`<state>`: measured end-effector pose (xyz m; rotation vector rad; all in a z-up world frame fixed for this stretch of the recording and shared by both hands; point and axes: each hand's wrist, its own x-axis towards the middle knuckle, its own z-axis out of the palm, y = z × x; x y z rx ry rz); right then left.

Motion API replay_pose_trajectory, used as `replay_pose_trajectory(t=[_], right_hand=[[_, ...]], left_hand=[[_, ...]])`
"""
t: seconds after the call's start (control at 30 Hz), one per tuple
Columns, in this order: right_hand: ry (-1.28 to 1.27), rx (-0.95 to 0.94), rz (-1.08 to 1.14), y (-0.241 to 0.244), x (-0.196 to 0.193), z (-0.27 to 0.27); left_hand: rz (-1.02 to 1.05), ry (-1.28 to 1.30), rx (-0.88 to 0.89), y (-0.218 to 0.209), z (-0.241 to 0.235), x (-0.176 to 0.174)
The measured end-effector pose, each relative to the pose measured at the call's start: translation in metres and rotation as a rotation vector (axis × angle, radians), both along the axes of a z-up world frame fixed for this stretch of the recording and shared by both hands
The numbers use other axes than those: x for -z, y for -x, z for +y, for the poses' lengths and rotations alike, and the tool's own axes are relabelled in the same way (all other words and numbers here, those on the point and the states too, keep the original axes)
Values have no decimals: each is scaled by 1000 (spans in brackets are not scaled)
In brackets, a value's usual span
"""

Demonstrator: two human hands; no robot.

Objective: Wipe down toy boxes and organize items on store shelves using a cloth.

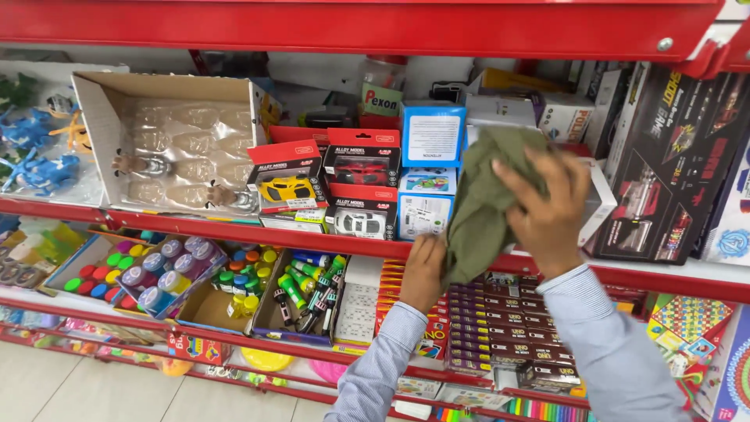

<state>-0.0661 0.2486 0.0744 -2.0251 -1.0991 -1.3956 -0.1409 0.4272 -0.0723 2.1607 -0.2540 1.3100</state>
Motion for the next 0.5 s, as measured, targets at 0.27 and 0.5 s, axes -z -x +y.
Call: replay_pose_trajectory(t=[0.27, 0.5], right_hand=[[201, -13, -90, -8, 90, -19], [239, -64, -68, -11, 74, -26]], left_hand=[[14, -141, -59, -7, -2, 12], [-6, -134, -92, -3, -7, 7]])
